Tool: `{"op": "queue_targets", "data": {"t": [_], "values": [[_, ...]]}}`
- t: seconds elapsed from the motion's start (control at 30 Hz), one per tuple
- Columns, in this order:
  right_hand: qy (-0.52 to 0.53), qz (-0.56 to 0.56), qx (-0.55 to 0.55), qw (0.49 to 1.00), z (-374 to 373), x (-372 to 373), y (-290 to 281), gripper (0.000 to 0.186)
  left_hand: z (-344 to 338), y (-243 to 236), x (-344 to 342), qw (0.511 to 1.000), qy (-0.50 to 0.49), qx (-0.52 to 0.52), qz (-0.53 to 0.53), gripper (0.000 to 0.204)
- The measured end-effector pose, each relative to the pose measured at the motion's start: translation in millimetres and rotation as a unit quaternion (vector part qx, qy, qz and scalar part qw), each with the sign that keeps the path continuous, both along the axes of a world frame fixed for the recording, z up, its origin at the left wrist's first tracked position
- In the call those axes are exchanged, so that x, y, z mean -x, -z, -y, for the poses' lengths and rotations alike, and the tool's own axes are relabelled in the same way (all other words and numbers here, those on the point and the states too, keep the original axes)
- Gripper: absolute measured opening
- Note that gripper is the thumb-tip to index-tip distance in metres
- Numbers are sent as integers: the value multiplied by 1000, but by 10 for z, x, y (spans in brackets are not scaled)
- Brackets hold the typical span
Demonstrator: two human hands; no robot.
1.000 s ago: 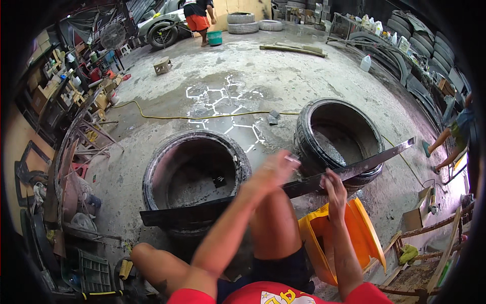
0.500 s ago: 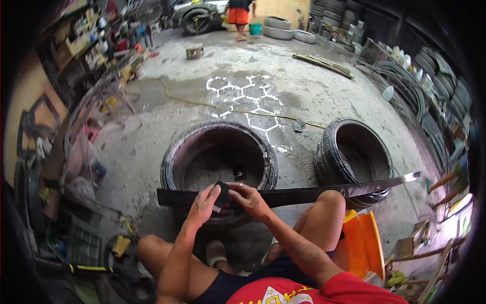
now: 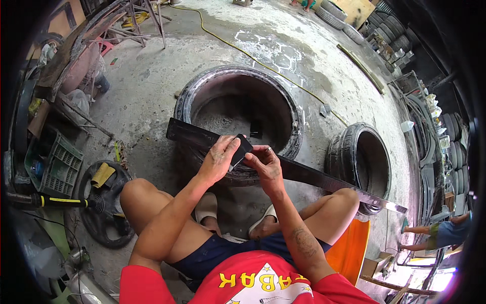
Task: Sanding and cleaning a carbon fiber car spoiler in an automotive repair shop.
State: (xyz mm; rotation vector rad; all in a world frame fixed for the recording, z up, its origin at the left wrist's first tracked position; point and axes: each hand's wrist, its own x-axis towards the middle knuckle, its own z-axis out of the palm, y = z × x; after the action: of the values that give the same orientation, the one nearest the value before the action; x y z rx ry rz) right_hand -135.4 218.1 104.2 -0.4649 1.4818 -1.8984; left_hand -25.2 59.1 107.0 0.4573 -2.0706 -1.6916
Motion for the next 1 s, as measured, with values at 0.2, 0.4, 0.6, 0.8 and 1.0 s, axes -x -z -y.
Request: {"op": "queue_targets", "data": {"t": [0.2, 0.4, 0.6, 0.8, 1.0], "values": [[28, -30, -20, 999, -79, 98, 1, 31, -85, -121, 103, 999, -12, 27, -27, 47], [14, -17, -70, 997, -130, 230, -45, 24, -112, -255, 152, 998, -1, 32, -46, 50], [22, -4, -36, 999, -188, 237, 99, 21, 40, -64, 169, 973, 83, -193, 99, 43], [46, 144, -31, 988, -229, 81, 6, 33, -89, -5, 158, 996, -80, 13, -23, 40], [19, 128, -13, 991, -250, 10, -194, 58, 14, -99, 163, 994, -92, -23, -53, 33]]}}
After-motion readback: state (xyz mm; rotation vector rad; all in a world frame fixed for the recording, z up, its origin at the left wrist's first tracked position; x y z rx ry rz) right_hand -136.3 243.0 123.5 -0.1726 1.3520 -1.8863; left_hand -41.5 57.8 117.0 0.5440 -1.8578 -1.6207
